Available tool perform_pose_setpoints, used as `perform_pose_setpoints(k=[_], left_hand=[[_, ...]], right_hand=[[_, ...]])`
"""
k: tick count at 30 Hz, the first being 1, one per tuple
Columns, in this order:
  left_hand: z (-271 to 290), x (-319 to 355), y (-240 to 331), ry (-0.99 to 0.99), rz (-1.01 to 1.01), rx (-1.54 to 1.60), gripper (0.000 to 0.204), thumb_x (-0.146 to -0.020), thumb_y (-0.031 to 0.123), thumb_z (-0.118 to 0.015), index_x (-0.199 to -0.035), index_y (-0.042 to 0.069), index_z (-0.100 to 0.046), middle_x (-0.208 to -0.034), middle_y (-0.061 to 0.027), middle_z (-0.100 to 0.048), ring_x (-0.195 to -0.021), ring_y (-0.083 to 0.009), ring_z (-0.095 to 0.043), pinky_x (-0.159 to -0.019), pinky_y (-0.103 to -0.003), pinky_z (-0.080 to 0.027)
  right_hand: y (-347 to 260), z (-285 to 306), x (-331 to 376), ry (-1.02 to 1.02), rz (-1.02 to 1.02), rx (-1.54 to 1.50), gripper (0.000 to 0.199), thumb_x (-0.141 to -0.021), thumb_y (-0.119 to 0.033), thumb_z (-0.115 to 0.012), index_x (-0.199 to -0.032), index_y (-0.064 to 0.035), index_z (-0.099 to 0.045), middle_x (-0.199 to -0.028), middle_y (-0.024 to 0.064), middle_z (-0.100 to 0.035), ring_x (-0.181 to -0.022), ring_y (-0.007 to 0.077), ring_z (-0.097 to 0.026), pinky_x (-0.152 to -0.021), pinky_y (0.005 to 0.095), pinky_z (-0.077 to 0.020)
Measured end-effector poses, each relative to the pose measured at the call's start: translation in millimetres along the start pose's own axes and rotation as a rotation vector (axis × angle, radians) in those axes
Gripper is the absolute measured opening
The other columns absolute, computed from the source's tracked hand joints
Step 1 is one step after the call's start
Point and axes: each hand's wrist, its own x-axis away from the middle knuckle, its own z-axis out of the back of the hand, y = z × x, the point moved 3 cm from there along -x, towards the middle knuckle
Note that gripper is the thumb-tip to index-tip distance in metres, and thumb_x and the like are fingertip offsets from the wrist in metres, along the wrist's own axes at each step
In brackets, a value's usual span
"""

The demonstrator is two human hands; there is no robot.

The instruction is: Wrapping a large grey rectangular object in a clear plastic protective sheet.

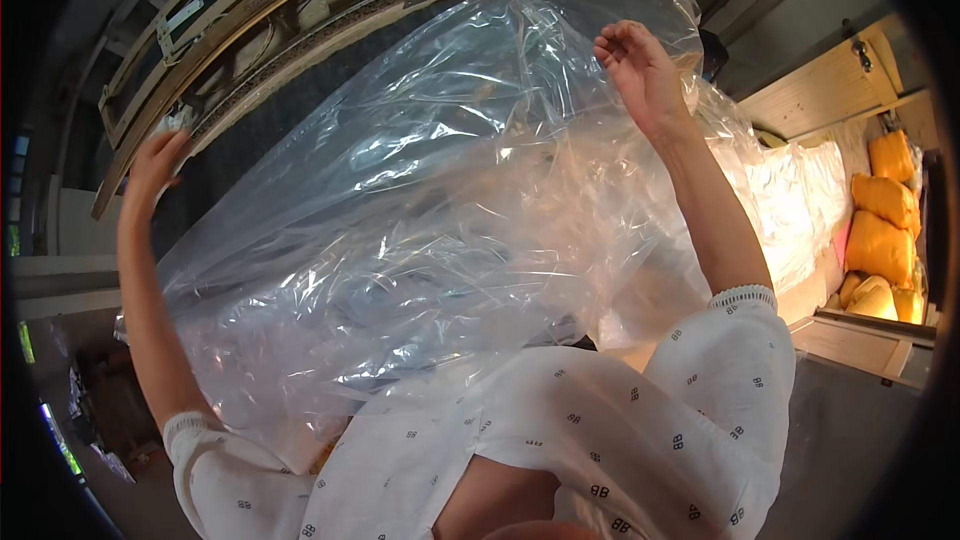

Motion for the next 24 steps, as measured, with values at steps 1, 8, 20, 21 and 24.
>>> perform_pose_setpoints(k=[1, 8, 20, 21, 24], left_hand=[[-36.8, 8.6, 63.0, -0.084, -0.140, -0.001, 0.045, -0.083, 0.042, -0.053, -0.111, 0.008, -0.057, -0.100, -0.0046, -0.059, -0.091, -0.0151, -0.055, -0.070, -0.035, -0.046], [-199.4, -7.2, 217.2, -0.050, -0.499, 0.433, 0.032, -0.080, 0.033, -0.060, -0.074, 0.001, -0.060, -0.064, -0.0065, -0.058, -0.057, -0.0161, -0.055, -0.053, -0.029, -0.041], [-42.6, 171.0, -116.9, 0.245, -0.014, 0.275, 0.016, -0.085, 0.019, -0.058, -0.081, 0.004, -0.060, -0.067, 0.0076, -0.046, -0.062, -0.0032, -0.038, -0.054, -0.020, -0.031], [-14.5, 192.6, -171.1, 0.318, 0.096, 0.210, 0.017, -0.085, 0.019, -0.058, -0.080, 0.003, -0.060, -0.066, 0.0066, -0.047, -0.062, -0.0042, -0.039, -0.054, -0.021, -0.032], [77.9, 268.7, -331.5, 0.622, 0.207, -0.301, 0.027, -0.083, 0.026, -0.058, -0.078, 0.000, -0.060, -0.067, -0.0053, -0.055, -0.062, -0.0148, -0.048, -0.059, -0.029, -0.040]], right_hand=[[1.0, -3.9, -2.6, -0.042, 0.001, 0.033, 0.013, -0.088, -0.016, -0.048, -0.092, -0.0035, -0.051, -0.092, 0.0075, -0.053, -0.087, 0.0187, -0.052, -0.080, 0.0285, -0.0432], [-5.3, -33.7, -37.5, -0.148, 0.515, 1.219, 0.022, -0.086, -0.023, -0.051, -0.095, -0.0029, -0.052, -0.094, 0.0079, -0.054, -0.087, 0.0242, -0.053, -0.082, 0.0304, -0.0423], [8.2, -14.4, -17.9, -0.004, 0.649, 2.042, 0.051, -0.083, -0.042, -0.049, -0.120, -0.0076, -0.049, -0.123, 0.0161, -0.047, -0.112, 0.0323, -0.043, -0.093, 0.0477, -0.0320], [14.6, -33.7, -2.4, -0.186, 0.616, 1.969, 0.049, -0.081, -0.038, -0.053, -0.119, -0.0078, -0.050, -0.120, 0.0171, -0.049, -0.107, 0.0324, -0.048, -0.091, 0.0429, -0.0356], [26.6, -84.8, 50.4, -0.533, 0.628, 1.804, 0.048, -0.079, -0.030, -0.057, -0.120, -0.0071, -0.048, -0.115, 0.0173, -0.052, -0.104, 0.0330, -0.050, -0.091, 0.0386, -0.0373]])
